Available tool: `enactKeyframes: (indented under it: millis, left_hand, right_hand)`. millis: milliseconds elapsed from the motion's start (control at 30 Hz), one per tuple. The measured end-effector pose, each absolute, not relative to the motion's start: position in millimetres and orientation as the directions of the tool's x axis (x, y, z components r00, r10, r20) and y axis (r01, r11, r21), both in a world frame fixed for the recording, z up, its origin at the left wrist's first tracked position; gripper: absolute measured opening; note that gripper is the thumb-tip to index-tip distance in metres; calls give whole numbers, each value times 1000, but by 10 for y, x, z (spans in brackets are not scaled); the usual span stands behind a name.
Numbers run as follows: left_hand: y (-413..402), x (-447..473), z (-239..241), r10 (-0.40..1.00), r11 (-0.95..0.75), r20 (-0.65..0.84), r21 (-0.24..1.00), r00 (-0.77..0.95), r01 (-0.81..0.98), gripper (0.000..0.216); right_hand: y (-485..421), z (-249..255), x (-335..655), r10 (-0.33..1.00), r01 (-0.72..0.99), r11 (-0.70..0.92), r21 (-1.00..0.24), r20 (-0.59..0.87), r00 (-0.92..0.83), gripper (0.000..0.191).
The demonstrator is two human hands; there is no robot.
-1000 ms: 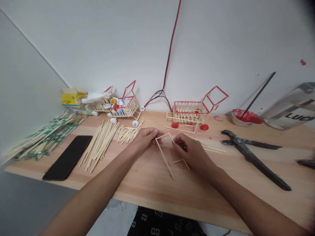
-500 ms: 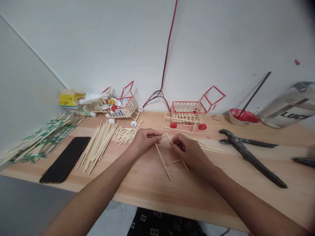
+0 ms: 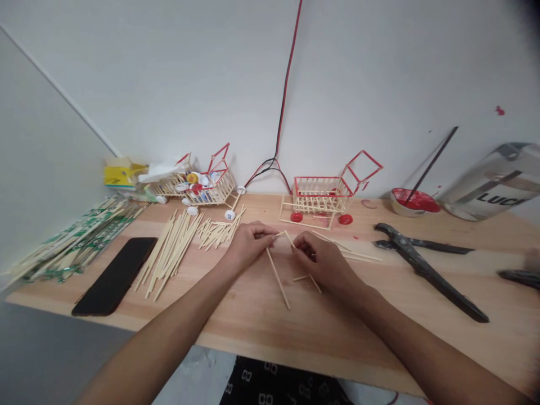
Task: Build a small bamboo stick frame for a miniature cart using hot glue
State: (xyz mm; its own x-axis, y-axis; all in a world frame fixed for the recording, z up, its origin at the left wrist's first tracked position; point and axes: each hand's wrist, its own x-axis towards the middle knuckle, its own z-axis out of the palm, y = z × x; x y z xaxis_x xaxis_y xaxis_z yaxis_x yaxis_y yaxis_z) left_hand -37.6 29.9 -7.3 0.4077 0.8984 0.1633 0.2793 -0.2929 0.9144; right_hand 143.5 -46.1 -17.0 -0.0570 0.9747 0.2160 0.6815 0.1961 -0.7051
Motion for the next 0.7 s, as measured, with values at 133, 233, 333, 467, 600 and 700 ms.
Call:
enactKeyframes:
  millis: [133, 233, 333, 467, 600, 700]
  left_hand:
    - [296, -369, -96, 892, -354, 222, 884, 393, 304, 14]
    - [293, -364, -102, 884, -391, 257, 864, 391, 316, 13]
    - [283, -356, -99, 879, -418, 276, 839, 389, 349, 15]
    - [266, -342, -110, 878, -443, 309, 816, 366, 372, 10]
    - [257, -327, -138, 875, -458, 337, 809, 348, 369, 8]
    - [250, -316, -154, 865, -481, 362, 797, 347, 365, 8]
  right_hand:
    - [-440, -195, 1433, 973, 685, 201, -700, 225, -56, 7]
    - [-436, -191, 1426, 974, 685, 196, -701, 219, -55, 8]
    - [-439, -184, 1420, 977, 680, 186, -709, 207, -52, 7]
    - [-443, -190, 1421, 977, 682, 187, -707, 208, -52, 7]
    - [-451, -194, 1424, 977, 684, 183, -707, 209, -45, 7]
    - [-451, -193, 1425, 976, 694, 183, -696, 214, -42, 7]
